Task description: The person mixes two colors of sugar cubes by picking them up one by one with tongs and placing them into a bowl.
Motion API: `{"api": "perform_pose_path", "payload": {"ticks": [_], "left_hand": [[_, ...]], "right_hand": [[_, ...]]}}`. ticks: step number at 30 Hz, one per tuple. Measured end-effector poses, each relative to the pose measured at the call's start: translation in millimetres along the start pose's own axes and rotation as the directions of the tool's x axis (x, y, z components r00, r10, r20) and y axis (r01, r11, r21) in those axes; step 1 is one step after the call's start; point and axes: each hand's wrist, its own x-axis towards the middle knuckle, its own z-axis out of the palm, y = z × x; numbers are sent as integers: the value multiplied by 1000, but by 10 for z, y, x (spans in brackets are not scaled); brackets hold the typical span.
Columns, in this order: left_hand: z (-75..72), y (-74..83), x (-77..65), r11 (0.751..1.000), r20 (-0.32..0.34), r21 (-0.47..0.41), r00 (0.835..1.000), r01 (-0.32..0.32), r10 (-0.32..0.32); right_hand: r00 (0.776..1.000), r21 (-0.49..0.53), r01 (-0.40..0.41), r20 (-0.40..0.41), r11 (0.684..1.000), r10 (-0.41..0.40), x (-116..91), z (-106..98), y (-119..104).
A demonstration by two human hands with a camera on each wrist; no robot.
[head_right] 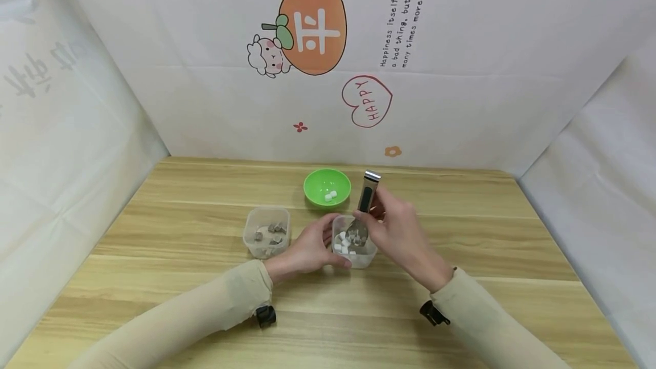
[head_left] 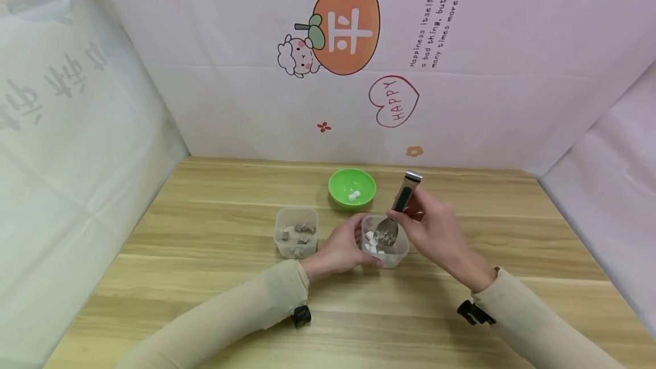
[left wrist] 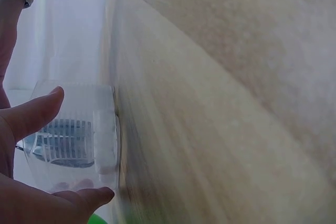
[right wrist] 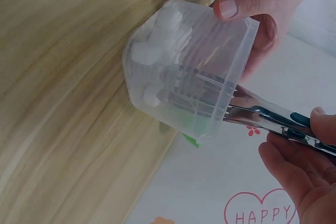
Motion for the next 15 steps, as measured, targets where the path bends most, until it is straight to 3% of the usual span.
{"api": "perform_pose_path", "payload": {"ticks": [15], "left_hand": [[8,11,-24,1000,-2,1,1000,9,-9]], "right_hand": [[999,-27,-37,-7,999,37,-1,16,-47]]}}
